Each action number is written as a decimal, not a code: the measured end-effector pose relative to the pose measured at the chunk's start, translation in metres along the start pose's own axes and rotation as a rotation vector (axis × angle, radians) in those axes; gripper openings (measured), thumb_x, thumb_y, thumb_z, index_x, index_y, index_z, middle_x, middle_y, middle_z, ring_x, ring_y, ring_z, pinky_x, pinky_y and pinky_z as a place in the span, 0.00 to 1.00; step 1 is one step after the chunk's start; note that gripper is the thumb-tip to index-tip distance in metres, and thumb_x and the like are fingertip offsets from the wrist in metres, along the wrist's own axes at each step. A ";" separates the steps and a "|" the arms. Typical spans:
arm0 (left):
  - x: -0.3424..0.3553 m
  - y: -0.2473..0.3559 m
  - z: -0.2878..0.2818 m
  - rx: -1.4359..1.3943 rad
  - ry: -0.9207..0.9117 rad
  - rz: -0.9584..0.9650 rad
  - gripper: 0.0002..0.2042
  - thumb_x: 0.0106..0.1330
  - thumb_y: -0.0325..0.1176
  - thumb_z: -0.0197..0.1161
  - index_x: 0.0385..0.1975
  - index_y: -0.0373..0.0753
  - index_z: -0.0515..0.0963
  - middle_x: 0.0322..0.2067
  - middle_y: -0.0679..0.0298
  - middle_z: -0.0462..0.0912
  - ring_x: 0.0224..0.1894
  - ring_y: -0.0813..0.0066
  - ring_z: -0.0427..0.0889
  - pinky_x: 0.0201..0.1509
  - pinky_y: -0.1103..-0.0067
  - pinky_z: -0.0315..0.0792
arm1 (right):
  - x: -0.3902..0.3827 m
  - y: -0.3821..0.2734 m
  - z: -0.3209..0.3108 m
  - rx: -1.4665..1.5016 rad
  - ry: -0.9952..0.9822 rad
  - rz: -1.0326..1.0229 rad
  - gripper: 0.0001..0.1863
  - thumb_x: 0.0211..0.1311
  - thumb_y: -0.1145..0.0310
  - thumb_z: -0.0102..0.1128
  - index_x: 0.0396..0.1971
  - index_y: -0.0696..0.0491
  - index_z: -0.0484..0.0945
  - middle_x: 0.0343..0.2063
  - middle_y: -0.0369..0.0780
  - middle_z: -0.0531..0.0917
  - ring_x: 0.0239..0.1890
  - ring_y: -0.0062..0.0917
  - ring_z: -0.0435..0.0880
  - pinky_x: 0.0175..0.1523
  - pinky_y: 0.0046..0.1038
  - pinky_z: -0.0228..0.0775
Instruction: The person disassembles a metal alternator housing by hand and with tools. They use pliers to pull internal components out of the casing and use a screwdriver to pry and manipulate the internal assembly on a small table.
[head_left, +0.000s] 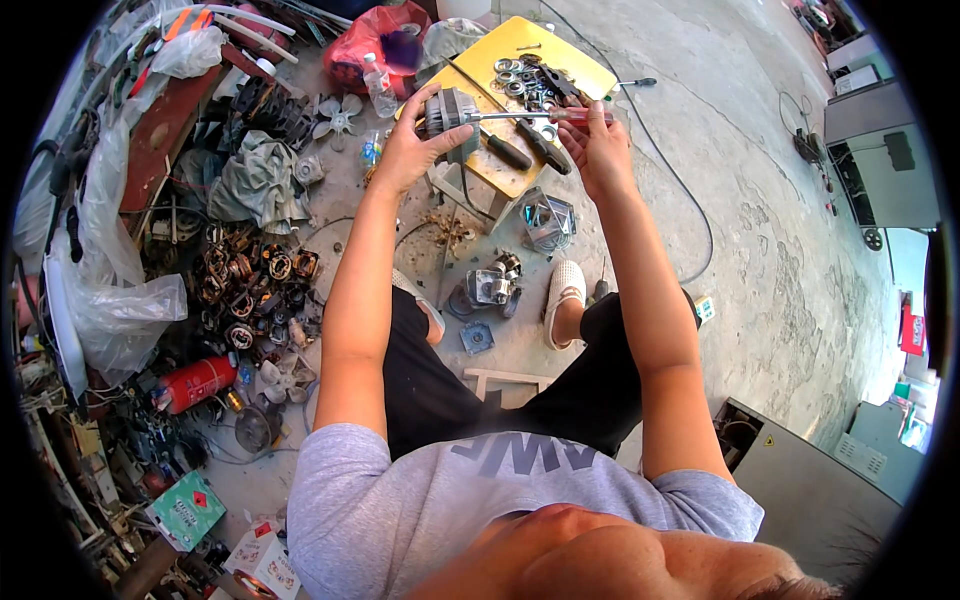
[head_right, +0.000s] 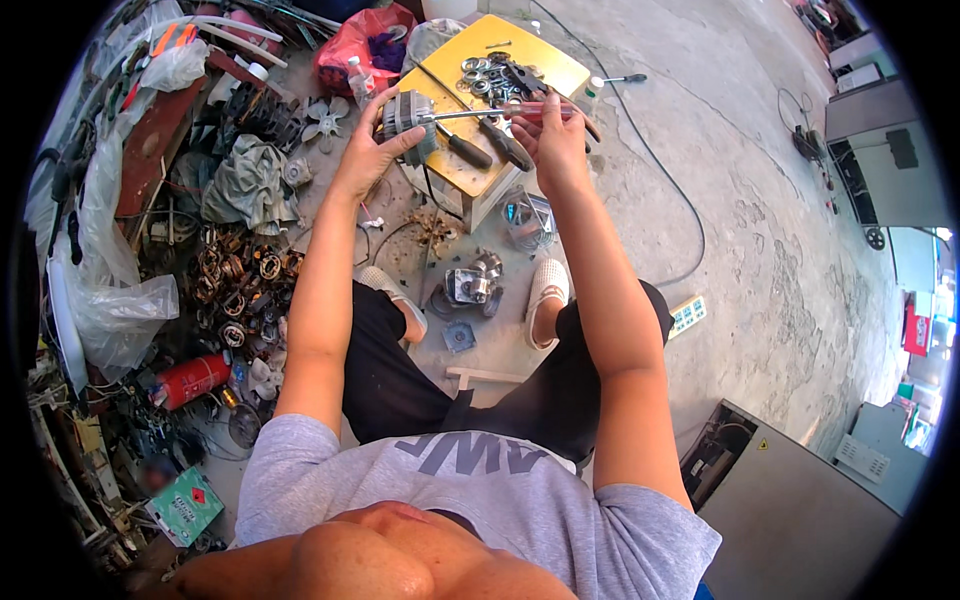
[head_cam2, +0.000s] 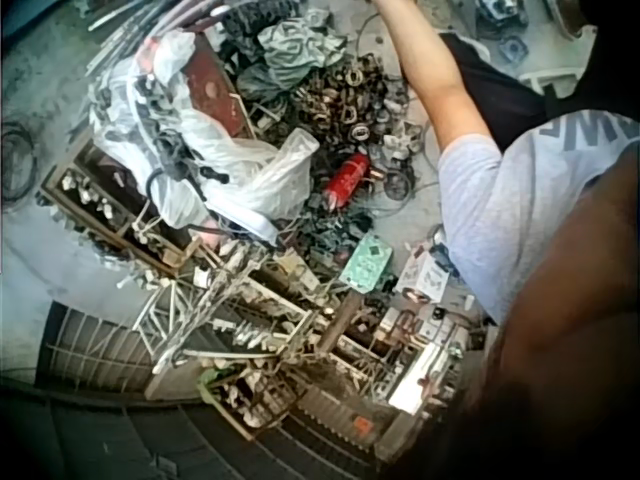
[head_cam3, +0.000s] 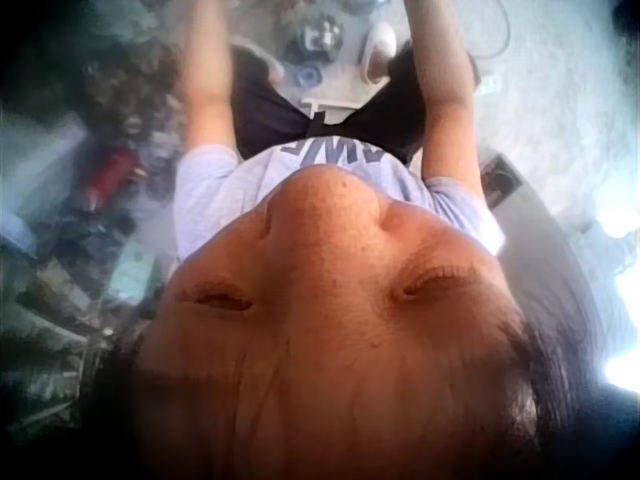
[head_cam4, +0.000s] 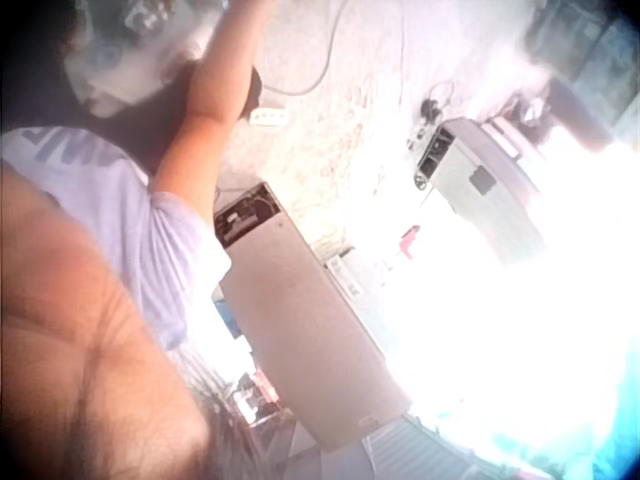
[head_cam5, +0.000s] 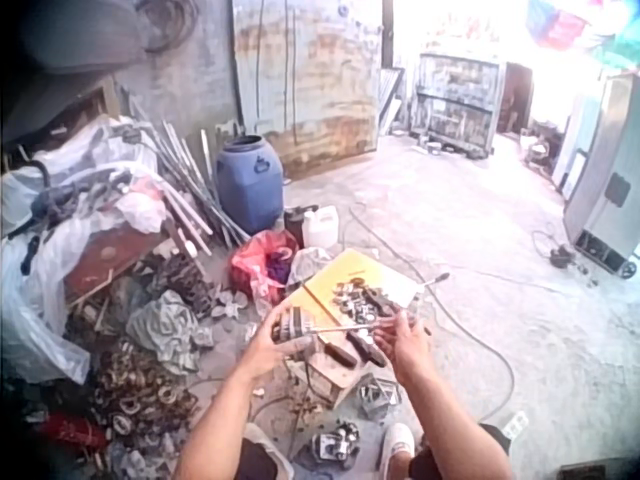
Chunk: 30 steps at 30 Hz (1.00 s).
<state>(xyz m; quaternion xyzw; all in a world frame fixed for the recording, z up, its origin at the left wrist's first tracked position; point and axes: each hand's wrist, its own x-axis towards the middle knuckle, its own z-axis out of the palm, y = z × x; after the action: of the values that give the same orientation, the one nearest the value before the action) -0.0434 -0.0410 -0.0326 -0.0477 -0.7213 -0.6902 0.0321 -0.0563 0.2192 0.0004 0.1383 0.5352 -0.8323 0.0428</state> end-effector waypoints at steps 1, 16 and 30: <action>-0.002 0.005 0.002 -0.010 0.000 -0.008 0.43 0.49 0.44 0.80 0.65 0.40 0.64 0.57 0.55 0.73 0.57 0.67 0.75 0.61 0.74 0.70 | 0.000 0.001 0.000 0.000 0.005 0.007 0.21 0.77 0.56 0.42 0.54 0.59 0.69 0.42 0.43 0.82 0.38 0.22 0.82 0.43 0.22 0.81; -0.013 0.015 -0.004 0.353 -0.044 0.081 0.43 0.49 0.53 0.77 0.66 0.48 0.67 0.59 0.53 0.70 0.60 0.62 0.74 0.63 0.70 0.69 | 0.004 0.009 -0.009 -0.038 0.020 0.078 0.15 0.76 0.58 0.44 0.47 0.56 0.67 0.42 0.45 0.81 0.40 0.26 0.85 0.41 0.24 0.83; -0.027 0.019 -0.004 0.360 -0.063 0.049 0.41 0.48 0.39 0.80 0.66 0.47 0.67 0.63 0.59 0.66 0.59 0.68 0.74 0.62 0.72 0.70 | -0.024 0.010 -0.029 -0.112 0.182 0.198 0.16 0.70 0.52 0.55 0.44 0.48 0.79 0.33 0.32 0.79 0.35 0.18 0.79 0.42 0.22 0.79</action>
<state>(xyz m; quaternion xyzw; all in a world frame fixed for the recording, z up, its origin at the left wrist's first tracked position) -0.0143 -0.0451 -0.0168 -0.0804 -0.8324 -0.5473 0.0340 -0.0263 0.2393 -0.0126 0.2626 0.5661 -0.7769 0.0835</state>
